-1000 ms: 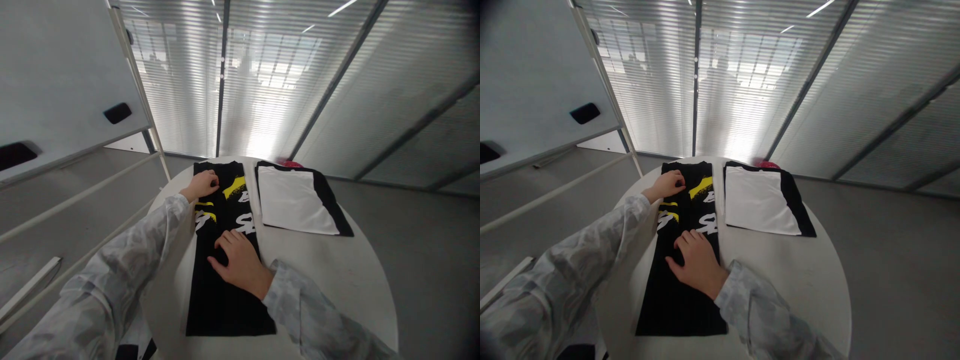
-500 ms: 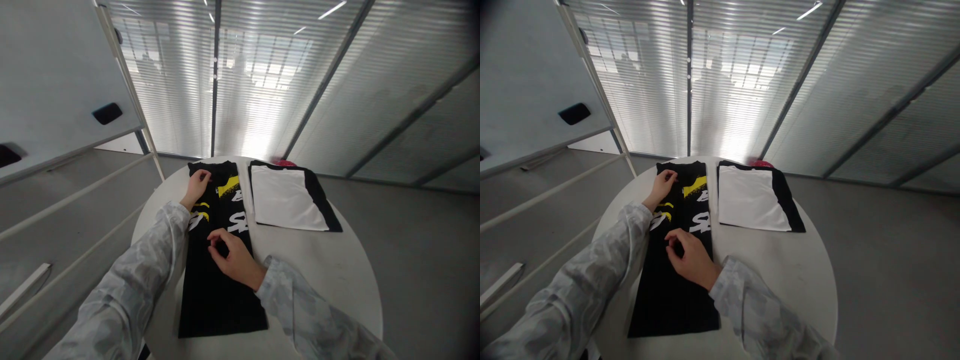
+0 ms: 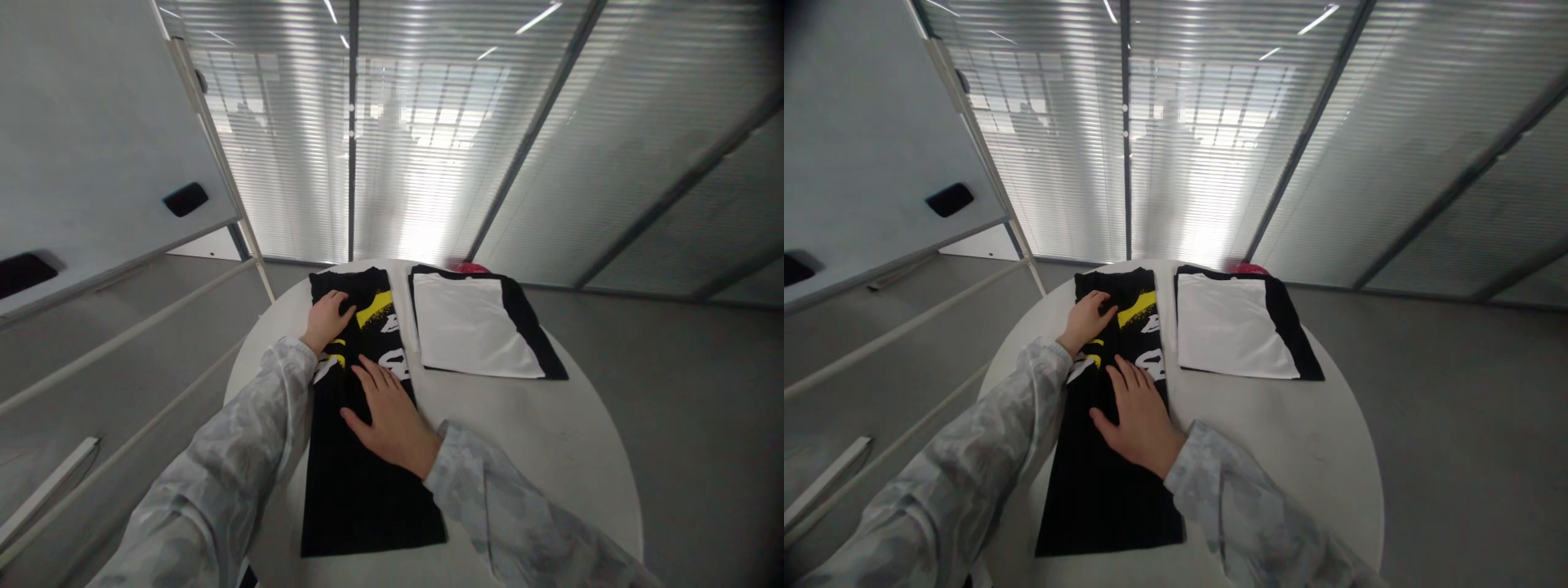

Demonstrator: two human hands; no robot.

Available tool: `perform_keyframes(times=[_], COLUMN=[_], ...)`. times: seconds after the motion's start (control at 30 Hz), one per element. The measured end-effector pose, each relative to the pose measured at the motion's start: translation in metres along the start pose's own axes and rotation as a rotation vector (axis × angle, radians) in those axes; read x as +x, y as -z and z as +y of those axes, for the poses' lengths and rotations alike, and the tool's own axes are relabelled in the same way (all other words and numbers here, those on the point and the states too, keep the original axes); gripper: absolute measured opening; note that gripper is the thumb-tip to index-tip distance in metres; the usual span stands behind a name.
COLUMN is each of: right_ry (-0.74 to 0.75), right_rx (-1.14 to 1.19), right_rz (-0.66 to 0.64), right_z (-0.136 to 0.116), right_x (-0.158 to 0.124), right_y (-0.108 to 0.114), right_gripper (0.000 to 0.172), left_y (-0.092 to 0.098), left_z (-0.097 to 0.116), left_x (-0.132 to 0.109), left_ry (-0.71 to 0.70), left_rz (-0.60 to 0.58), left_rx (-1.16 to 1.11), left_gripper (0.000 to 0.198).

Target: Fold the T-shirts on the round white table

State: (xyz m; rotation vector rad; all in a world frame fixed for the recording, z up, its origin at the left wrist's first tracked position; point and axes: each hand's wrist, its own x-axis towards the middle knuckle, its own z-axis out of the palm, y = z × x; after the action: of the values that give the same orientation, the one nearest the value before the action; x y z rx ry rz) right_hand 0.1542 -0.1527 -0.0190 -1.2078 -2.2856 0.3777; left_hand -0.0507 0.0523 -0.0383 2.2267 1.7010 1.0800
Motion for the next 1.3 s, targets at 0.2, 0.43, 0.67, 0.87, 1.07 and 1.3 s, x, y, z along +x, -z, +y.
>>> perform_keyframes(times=[0.2, 0.43, 0.67, 0.87, 1.07, 1.3], right_ry=[0.050, -0.033, -0.066, -0.126, -0.032, 0.110], right_rx=[-0.009, -0.207, -0.377, -0.395, -0.221, -0.142], right_rz=[-0.041, 0.028, 0.007, 0.050, 0.036, -0.152], right_z=[0.023, 0.056, 0.069, 0.078, 0.086, 0.096], right_x=[0.024, 0.120, 0.196, 0.214, 0.215, 0.196], right_y=[0.029, 0.027, -0.009, -0.023, -0.038, -0.051], right_gripper=[0.062, 0.059, 0.042, 0.032, 0.046, 0.062], left_y=[0.000, 0.006, 0.007, 0.007, 0.010, 0.007], left_z=[-0.013, -0.020, -0.026, -0.037, -0.032, -0.034], left_x=[0.013, 0.020, 0.021, 0.023, 0.023, 0.022], left_ry=[0.196, 0.398, 0.359, 0.398, 0.353, 0.296], left_rz=[0.169, 0.393, 0.501, 0.657, 0.735, 0.730], left_rx=[-0.357, -0.720, -0.714, -0.740, -0.825, -0.807], left_gripper=[0.022, 0.034, 0.034, 0.040, 0.046, 0.047])
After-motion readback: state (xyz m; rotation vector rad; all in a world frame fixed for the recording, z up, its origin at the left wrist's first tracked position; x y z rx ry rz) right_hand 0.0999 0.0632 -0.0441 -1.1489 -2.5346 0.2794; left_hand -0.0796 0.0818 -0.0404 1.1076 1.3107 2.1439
